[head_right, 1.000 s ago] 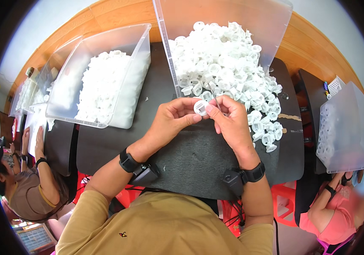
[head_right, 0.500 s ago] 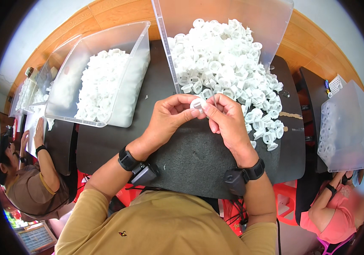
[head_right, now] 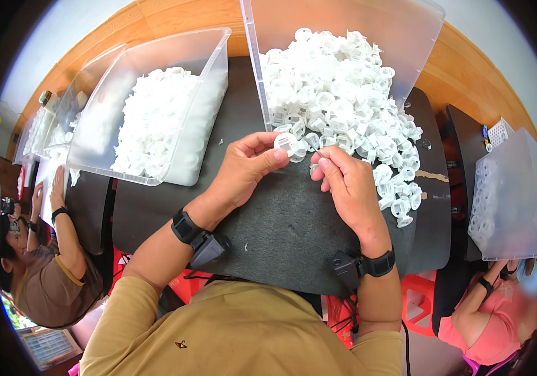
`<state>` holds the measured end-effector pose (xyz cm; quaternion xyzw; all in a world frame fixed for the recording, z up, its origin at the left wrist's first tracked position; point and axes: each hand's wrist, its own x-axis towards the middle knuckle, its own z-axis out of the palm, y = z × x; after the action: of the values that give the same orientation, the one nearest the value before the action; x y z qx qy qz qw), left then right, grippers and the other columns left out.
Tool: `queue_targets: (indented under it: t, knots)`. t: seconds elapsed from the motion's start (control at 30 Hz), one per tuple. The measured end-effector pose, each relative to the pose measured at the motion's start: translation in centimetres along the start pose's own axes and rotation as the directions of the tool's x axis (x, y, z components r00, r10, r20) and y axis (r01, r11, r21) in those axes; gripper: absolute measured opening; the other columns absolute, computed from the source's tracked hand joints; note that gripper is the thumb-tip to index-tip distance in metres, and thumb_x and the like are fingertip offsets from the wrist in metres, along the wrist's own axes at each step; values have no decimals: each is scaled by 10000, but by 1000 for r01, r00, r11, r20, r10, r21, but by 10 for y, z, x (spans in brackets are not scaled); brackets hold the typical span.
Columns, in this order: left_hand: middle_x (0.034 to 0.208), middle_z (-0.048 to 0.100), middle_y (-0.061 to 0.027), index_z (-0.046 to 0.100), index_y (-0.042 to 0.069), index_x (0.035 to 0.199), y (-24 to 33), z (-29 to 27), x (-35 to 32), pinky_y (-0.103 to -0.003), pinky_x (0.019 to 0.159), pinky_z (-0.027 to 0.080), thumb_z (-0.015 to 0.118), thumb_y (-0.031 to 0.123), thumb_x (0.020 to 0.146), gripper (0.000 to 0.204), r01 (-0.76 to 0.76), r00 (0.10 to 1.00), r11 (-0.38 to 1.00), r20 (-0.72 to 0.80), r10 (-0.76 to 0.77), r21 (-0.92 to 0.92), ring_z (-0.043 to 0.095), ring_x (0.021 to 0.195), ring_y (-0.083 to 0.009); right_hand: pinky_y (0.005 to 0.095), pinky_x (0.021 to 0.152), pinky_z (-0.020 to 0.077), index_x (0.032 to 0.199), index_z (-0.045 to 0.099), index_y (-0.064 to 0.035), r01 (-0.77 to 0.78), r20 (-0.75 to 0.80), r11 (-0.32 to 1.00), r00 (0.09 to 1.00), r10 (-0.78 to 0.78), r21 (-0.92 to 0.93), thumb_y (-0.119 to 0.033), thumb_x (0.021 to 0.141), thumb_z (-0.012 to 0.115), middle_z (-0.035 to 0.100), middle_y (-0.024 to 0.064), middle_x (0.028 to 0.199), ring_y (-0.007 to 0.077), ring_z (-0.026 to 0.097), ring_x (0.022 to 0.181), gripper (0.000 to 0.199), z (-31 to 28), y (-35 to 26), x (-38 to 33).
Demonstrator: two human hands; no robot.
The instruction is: Manually inspecting and sorting small white plastic components at a workbench.
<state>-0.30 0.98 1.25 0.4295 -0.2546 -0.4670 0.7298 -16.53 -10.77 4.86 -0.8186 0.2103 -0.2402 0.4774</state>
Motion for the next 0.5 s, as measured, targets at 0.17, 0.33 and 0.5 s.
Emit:
queue_targets:
  t: [0.17, 0.33, 0.5]
  knots:
    - [1105, 651, -96, 593, -10, 1176, 5, -4, 1, -278, 869, 531, 701, 69, 860, 342, -3, 1000, 1000, 15, 3, 6, 630, 976, -136, 250, 482, 408, 1012, 654, -30, -33, 48, 993, 998, 39, -110, -99, 948, 502, 604, 32, 643, 96, 509, 479, 179, -2, -15, -2]
    - [1090, 655, -108, 605, -15, 1148, 4, -5, 1, -276, 886, 521, 714, 49, 843, 330, -43, 999, 998, 1, 43, 48, 628, 982, -135, 262, 505, 419, 1038, 655, -30, -57, 74, 989, 995, 68, -138, -82, 941, 511, 603, 49, 635, 109, 532, 499, 181, 1, -17, -3]
    - [1089, 657, -110, 603, -22, 1148, 5, -3, 0, -274, 894, 512, 720, 44, 835, 341, -54, 999, 996, -5, 54, 73, 625, 987, -135, 283, 565, 450, 1065, 654, -23, -10, 42, 988, 999, 16, -154, -72, 933, 523, 593, 76, 622, 149, 596, 574, 192, 1, -17, -3]
